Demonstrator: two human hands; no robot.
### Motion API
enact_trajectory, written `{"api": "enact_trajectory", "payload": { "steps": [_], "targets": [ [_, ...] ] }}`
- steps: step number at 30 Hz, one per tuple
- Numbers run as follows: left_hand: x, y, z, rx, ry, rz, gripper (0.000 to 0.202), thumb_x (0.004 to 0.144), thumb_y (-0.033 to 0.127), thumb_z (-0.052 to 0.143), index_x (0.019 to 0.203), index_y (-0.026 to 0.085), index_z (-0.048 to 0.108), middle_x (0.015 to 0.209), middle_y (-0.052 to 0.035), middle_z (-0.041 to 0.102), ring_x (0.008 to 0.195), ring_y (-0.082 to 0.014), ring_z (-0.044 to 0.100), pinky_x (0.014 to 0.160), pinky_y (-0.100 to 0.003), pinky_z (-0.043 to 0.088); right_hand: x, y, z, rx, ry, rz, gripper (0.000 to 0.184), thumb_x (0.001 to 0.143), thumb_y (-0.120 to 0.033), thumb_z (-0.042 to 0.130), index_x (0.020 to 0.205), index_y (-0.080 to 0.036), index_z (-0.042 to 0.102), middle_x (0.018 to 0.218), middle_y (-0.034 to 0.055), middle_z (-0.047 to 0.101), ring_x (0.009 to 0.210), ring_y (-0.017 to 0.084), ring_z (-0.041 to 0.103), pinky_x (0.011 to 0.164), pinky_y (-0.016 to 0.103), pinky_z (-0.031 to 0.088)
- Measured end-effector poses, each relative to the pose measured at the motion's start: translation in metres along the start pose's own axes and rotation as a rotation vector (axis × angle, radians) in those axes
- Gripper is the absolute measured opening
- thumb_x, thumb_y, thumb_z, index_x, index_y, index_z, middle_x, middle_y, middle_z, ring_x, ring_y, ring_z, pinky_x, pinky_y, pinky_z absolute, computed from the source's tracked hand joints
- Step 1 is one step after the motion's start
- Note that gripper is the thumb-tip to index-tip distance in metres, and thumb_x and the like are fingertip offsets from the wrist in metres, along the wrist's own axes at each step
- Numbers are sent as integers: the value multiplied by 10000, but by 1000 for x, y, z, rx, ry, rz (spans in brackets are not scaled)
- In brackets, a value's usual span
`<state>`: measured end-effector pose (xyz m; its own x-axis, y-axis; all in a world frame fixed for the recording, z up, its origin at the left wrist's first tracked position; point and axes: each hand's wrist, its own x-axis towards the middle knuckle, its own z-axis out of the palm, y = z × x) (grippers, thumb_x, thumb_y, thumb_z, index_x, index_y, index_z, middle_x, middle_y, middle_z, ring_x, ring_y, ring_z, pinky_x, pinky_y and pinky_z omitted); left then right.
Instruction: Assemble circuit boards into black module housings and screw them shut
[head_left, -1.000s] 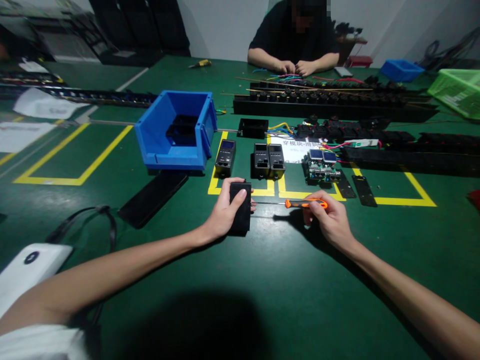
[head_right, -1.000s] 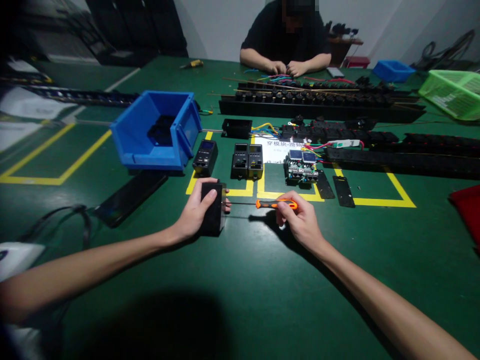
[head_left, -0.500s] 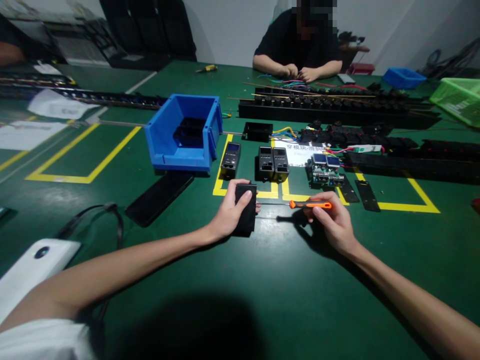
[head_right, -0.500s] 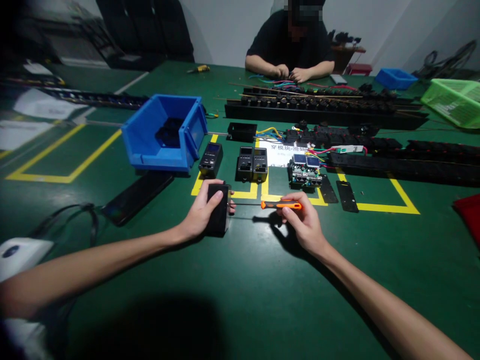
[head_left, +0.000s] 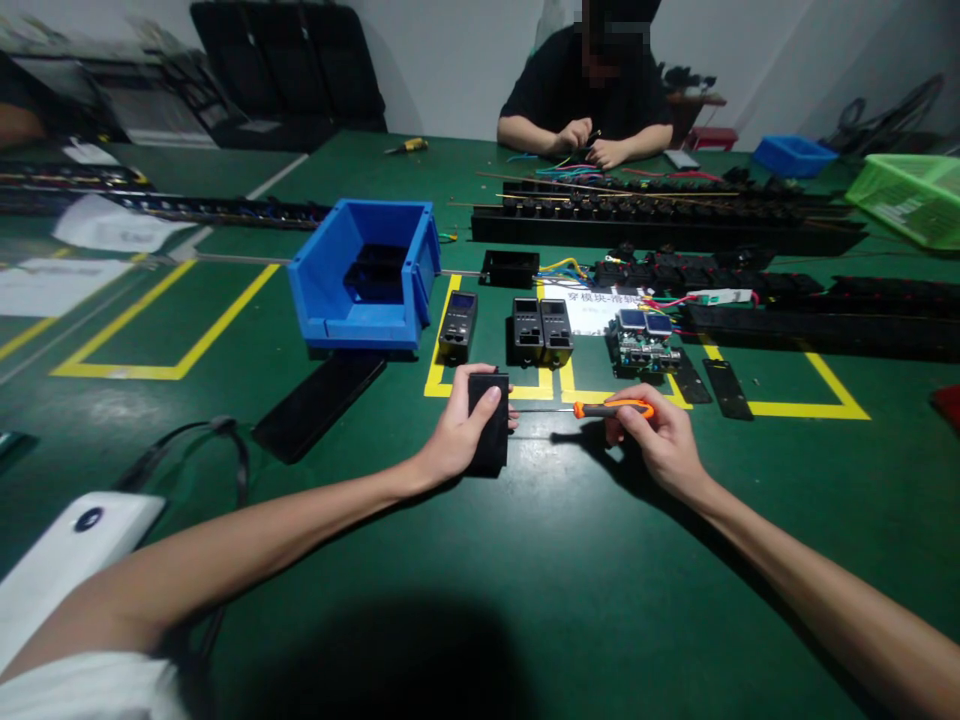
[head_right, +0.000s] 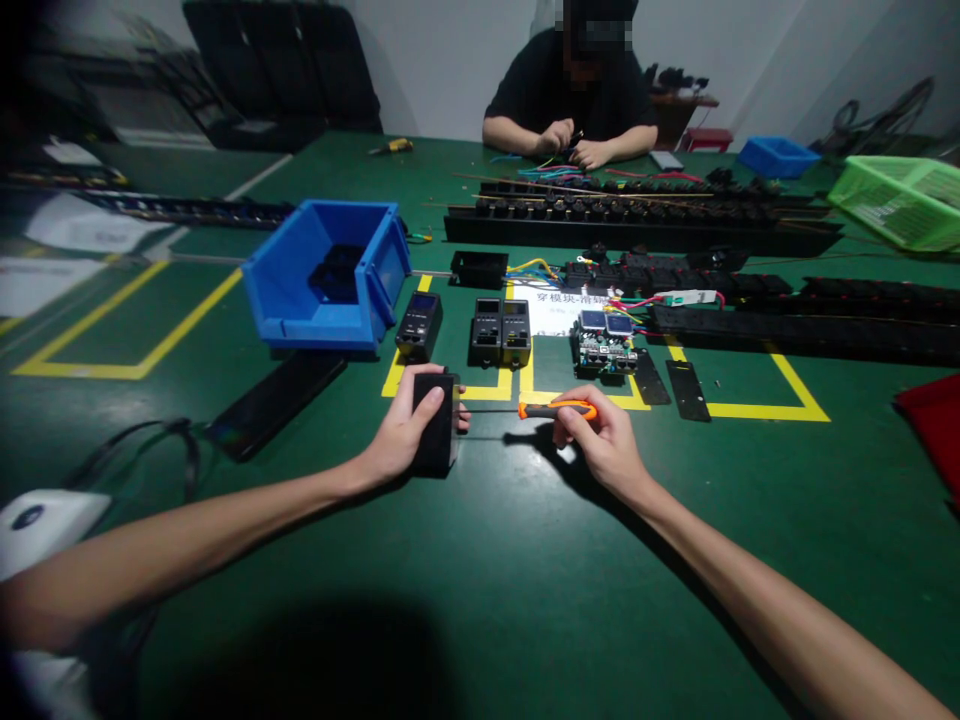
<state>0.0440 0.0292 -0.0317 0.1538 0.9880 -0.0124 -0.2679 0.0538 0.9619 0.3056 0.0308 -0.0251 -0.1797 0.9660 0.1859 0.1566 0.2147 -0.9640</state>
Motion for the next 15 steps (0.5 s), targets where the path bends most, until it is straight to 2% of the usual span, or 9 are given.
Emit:
{"api": "enact_trajectory", "payload": {
  "steps": [6, 11, 15],
  "targets": [
    [1, -2, -1, -6, -4, -4, 401, 899, 428, 593, 1184, 253, 374, 1021, -31, 574, 764, -130, 671, 703, -331, 603, -1, 2, 0, -8, -23, 58, 218, 921, -412, 598, 912, -194, 603, 615, -21, 611, 546, 120, 566, 554, 250, 435],
    [2, -2, -3, 17, 2, -15, 394, 902, 438, 585, 1182, 258, 375, 1001, -20, 583, 729, -125, 678, 696, -327, 599, -1, 9, -1, 106, -41, 43, 222, 908, -401, 616, 1035, -230, 550, 753, -14, 615, 659, 132, 573, 605, 257, 467],
    [2, -2, -4, 47, -1, -31, 394, 906, 445, 577, 1190, 259, 377, 958, -13, 587, 710, -131, 680, 670, -315, 589, 0, 11, -1, 160, -19, 33, 220, 901, -374, 629, 1053, -234, 552, 767, -14, 598, 671, 129, 569, 601, 251, 477]
  ]
}}
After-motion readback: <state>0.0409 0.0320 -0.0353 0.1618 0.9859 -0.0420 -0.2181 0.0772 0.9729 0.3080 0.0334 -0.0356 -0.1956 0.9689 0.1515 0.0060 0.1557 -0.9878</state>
